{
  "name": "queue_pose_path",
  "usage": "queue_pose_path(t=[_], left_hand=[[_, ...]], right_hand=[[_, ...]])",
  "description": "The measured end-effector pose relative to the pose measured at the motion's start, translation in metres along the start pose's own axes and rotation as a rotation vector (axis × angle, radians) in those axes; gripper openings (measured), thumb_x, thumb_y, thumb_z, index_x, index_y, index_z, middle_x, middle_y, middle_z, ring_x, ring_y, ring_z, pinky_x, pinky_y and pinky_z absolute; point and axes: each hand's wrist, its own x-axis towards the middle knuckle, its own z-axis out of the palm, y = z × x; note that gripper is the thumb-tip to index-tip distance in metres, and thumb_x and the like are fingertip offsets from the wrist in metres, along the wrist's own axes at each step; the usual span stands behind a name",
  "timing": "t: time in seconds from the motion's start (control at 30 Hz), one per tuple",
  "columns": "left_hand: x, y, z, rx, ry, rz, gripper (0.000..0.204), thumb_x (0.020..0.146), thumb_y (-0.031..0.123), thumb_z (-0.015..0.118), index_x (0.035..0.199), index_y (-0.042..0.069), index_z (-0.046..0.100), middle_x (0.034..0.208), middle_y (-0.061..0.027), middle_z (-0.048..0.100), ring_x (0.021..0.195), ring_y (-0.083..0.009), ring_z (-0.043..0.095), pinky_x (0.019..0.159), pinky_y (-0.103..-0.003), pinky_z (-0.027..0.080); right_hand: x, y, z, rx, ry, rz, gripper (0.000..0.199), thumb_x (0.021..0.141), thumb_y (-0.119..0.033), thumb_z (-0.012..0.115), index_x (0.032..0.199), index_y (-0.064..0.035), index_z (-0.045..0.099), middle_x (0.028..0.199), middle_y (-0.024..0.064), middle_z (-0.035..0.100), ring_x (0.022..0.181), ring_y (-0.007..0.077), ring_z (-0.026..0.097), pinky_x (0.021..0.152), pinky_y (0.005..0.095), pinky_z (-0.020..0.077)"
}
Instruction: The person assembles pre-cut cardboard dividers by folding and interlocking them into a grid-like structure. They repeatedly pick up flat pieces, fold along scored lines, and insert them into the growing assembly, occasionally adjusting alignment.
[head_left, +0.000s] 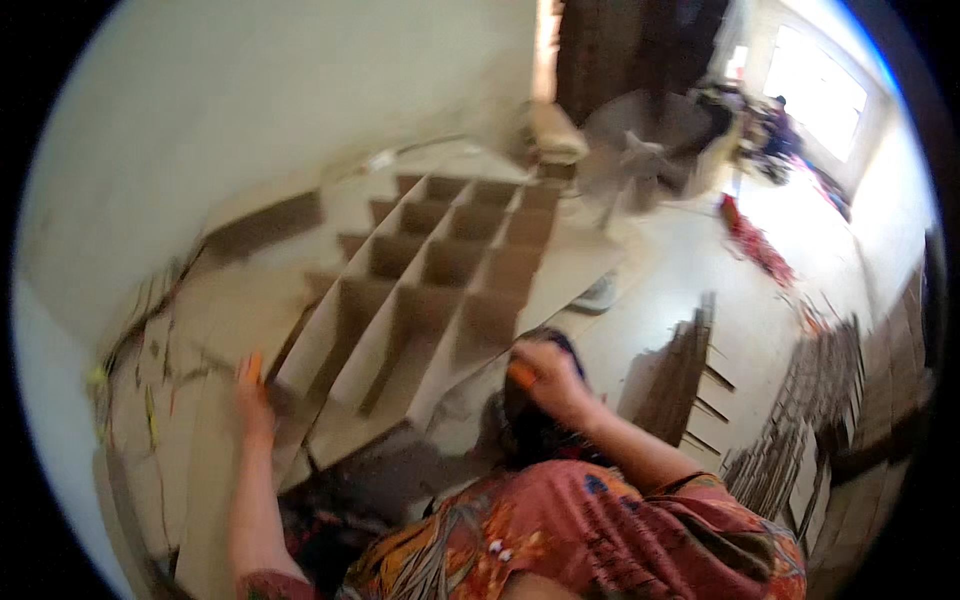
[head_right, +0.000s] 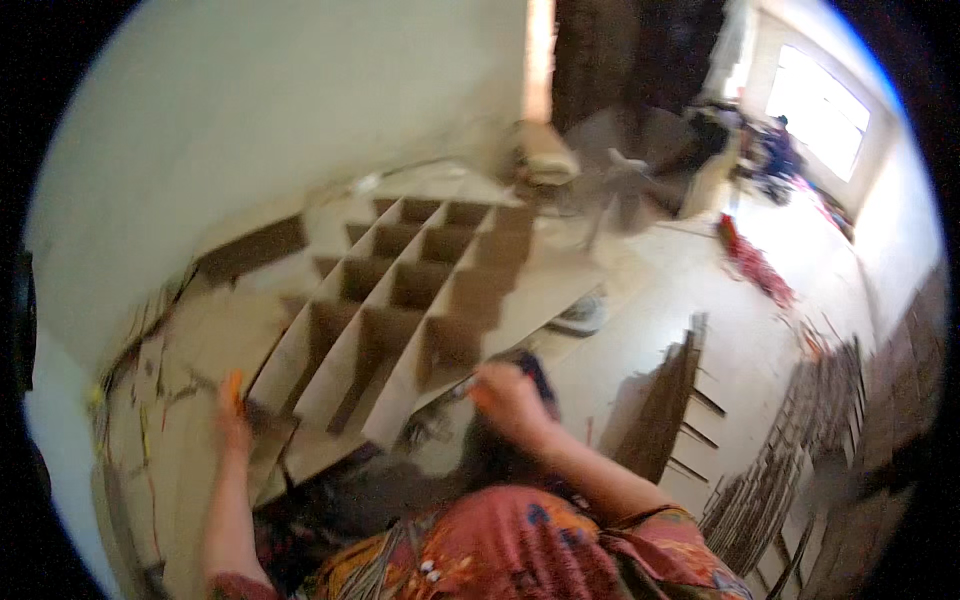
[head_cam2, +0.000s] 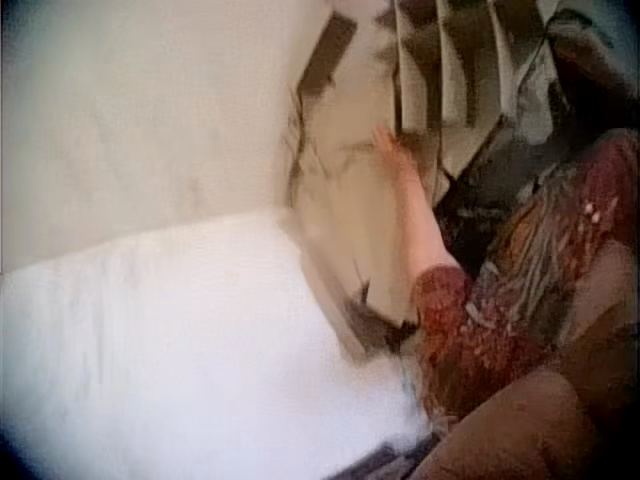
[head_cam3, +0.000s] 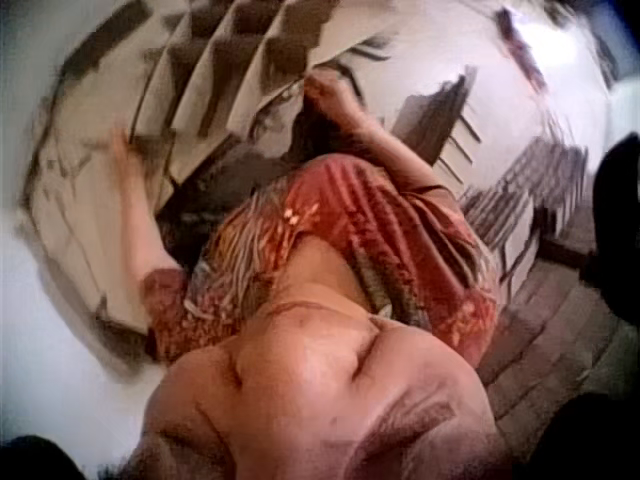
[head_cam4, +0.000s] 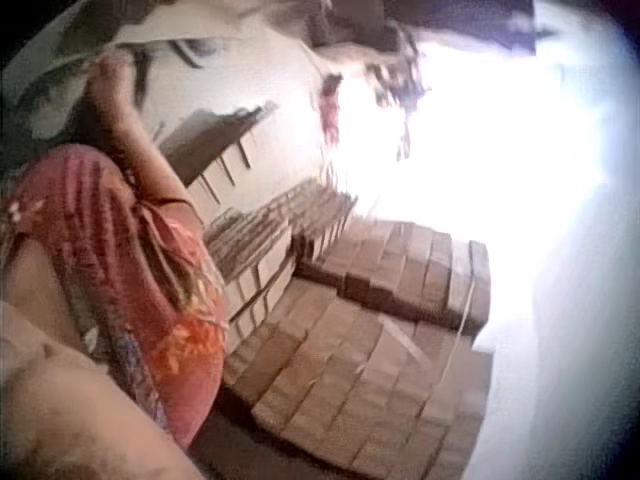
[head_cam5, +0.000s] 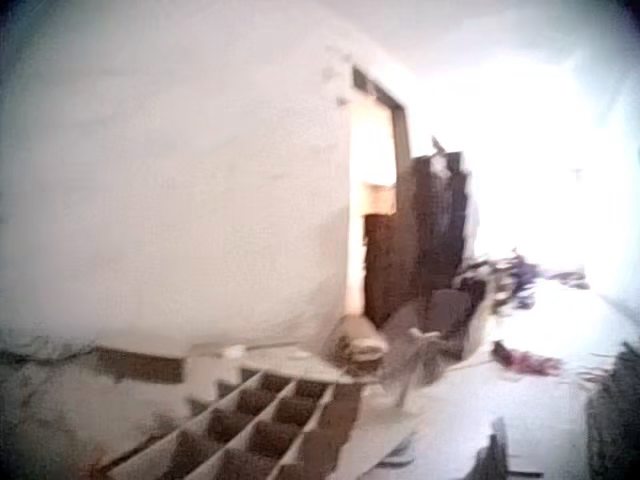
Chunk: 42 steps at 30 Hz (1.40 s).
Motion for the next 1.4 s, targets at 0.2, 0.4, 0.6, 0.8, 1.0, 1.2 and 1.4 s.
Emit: queue_pose_path(t=[0.2,0.4,0.6,0.8,1.0,1.2,1.4], left_hand=[[0.006,0.084,-0.064,0.035,0.418,0.365,0.044,0.08,-0.009,0.047,0.122,0.001,0.053,0.121,-0.0125,0.056,0.114,-0.0229,0.052,0.097,-0.033,0.039],[-0.043,0.193,-0.034,0.031,0.016,0.861,0.044,0.072,-0.008,0.054,0.116,0.0,0.056,0.131,-0.0137,0.047,0.12,-0.0296,0.046,0.102,-0.037,0.036],[-0.033,0.18,-0.022,-0.127,-0.031,0.833,0.045,0.081,0.001,0.057,0.125,0.003,0.05,0.129,-0.0135,0.049,0.117,-0.0268,0.049,0.094,-0.036,0.042],[0.055,0.121,-0.05,-0.538,0.225,0.025,0.039,0.086,0.012,0.06,0.123,0.0,0.051,0.106,-0.0068,0.059,0.077,-0.0124,0.058,0.067,-0.025,0.051],[0.067,0.071,-0.035,-0.783,0.118,-0.1,0.03,0.087,0.013,0.058,0.113,-0.001,0.057,0.091,-0.0049,0.062,0.074,-0.0115,0.059,0.071,-0.024,0.049],[0.061,0.062,-0.032,-0.803,0.117,-0.14,0.022,0.087,0.009,0.057,0.104,-0.004,0.06,0.091,-0.0067,0.062,0.076,-0.0124,0.059,0.071,-0.025,0.05],[0.055,0.06,-0.028,-0.776,0.183,-0.186,0.021,0.087,0.01,0.057,0.103,-0.003,0.06,0.092,-0.0056,0.062,0.077,-0.0127,0.059,0.072,-0.025,0.05]], right_hand=[[0.06,-0.092,-0.034,0.648,0.011,0.113,0.028,0.084,-0.009,0.061,0.109,0.0019,0.058,0.096,0.0137,0.064,0.089,0.0205,0.062,0.074,0.0287,0.048],[0.076,-0.133,-0.011,1.405,-0.207,0.423,0.024,0.088,-0.008,0.053,0.11,-0.0011,0.059,0.102,0.0059,0.063,0.092,0.0149,0.06,0.075,0.0286,0.0494],[0.099,-0.106,-0.037,1.272,0.203,0.348,0.025,0.081,0.004,0.047,0.1,-0.0009,0.063,0.098,0.008,0.065,0.087,0.0165,0.061,0.076,0.029,0.0496],[0.106,-0.108,-0.076,0.702,0.005,0.18,0.016,0.081,-0.004,0.063,0.096,-0.003,0.068,0.089,0.0002,0.067,0.082,0.0088,0.058,0.073,0.0248,0.0461],[0.103,-0.114,-0.062,0.7,-0.114,0.155,0.015,0.083,-0.003,0.061,0.097,-0.0018,0.066,0.088,0.0,0.066,0.08,0.0076,0.058,0.07,0.0241,0.0471],[0.105,-0.115,-0.055,0.465,-0.148,0.066,0.014,0.082,-0.003,0.061,0.095,-0.0009,0.066,0.079,0.0,0.066,0.073,0.0052,0.056,0.064,0.0236,0.0467],[0.116,-0.124,-0.059,0.432,-0.19,0.207,0.016,0.082,-0.007,0.061,0.095,0.0011,0.066,0.077,0.0033,0.066,0.071,0.005,0.055,0.062,0.0225,0.0461]])
